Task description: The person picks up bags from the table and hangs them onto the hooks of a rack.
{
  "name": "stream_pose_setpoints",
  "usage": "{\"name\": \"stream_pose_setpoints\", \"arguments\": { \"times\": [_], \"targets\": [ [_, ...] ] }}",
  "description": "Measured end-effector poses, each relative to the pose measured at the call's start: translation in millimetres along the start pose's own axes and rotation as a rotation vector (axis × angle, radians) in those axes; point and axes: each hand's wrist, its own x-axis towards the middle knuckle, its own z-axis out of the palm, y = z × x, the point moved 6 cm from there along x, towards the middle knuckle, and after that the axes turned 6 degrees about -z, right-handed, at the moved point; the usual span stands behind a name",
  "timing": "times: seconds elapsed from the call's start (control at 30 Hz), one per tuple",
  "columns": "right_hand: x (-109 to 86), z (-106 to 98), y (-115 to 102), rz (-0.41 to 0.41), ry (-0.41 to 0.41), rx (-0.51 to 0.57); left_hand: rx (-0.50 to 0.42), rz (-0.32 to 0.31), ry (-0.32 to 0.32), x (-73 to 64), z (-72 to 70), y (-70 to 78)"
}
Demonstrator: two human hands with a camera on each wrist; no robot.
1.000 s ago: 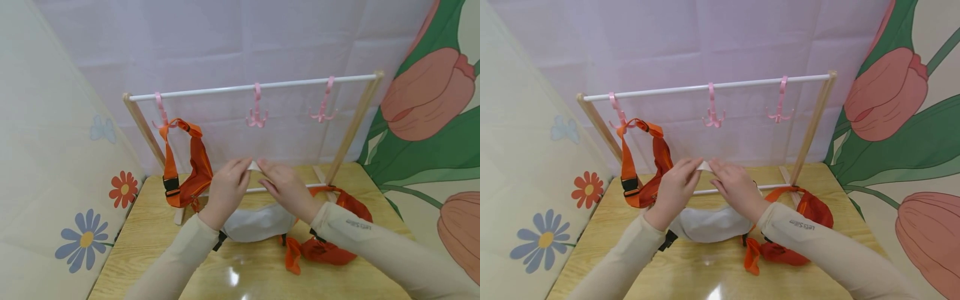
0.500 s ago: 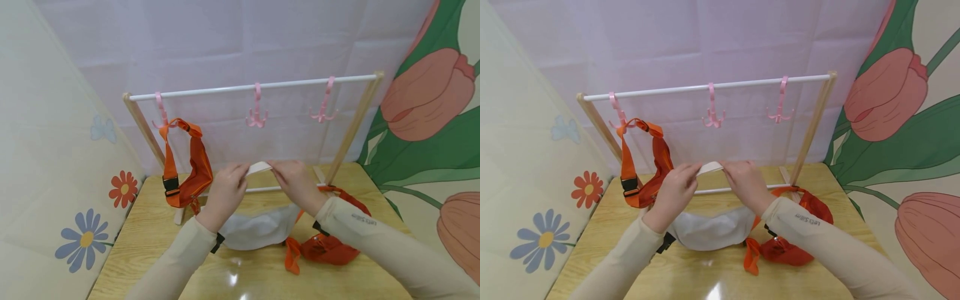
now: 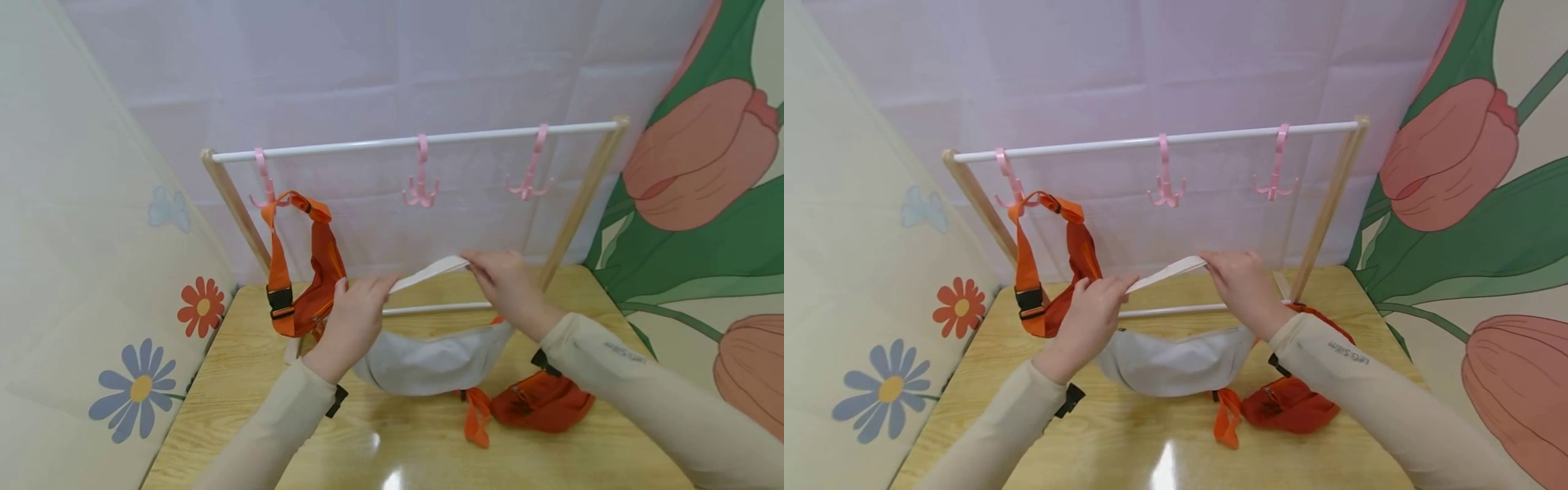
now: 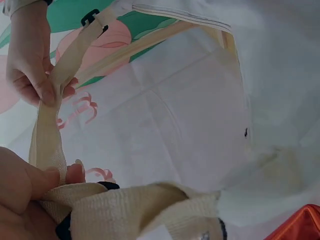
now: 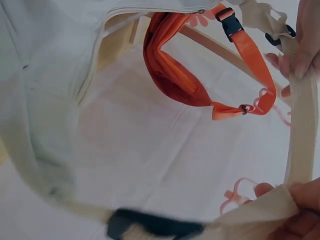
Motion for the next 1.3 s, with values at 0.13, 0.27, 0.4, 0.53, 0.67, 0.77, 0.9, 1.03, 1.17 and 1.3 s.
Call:
{"name": "stream_pose_setpoints", "arguments": {
  "times": [0.13, 0.27, 0.4, 0.53, 0.67, 0.77, 0.9, 1.03, 1.17, 1.3],
  "targets": [
    [-3.3, -1.6, 6.7, 0.048, -0.035, 0.035, -0.035, -0.028, -0.046, -1.3, 1.6, -6.3],
    [-5.4, -1.0, 10.1, 0.088, -0.094, 0.036, -0.047, -0.048, -0.024, -1.8, -0.3, -11.3],
    [-6.9, -2.4, 11.5, 0.068, -0.076, 0.036, -0.028, -0.046, 0.042, -1.6, -4.1, -16.6],
    [-7.4, -5.3, 11.5, 0.033, -0.041, 0.036, -0.035, -0.070, 0.013, -0.4, -4.8, -23.2],
    [-7.6, -6.9, 11.7, 0.031, -0.041, 0.039, -0.036, -0.100, -0.063, 0.9, -7.3, -27.4],
    [-7.9, -7.3, 11.7, 0.026, -0.042, 0.040, -0.020, -0.075, -0.077, 1.7, -14.4, -27.0],
    [-6.2, -7.1, 10.0, 0.020, -0.045, 0.047, 0.007, 0.006, -0.051, 2.2, -27.0, -28.4],
    [-3.3, -6.2, 7.1, 0.021, -0.061, 0.053, 0.025, 0.082, 0.013, 3.6, -40.5, -31.5],
    [-0.4, -3.6, 6.2, 0.025, -0.086, 0.055, 0.011, 0.112, 0.070, 6.2, -50.4, -33.2],
    [3.3, -2.3, 9.5, 0.070, -0.100, 0.081, -0.040, 0.075, 0.113, 9.0, -54.0, -37.3]
  ]
}}
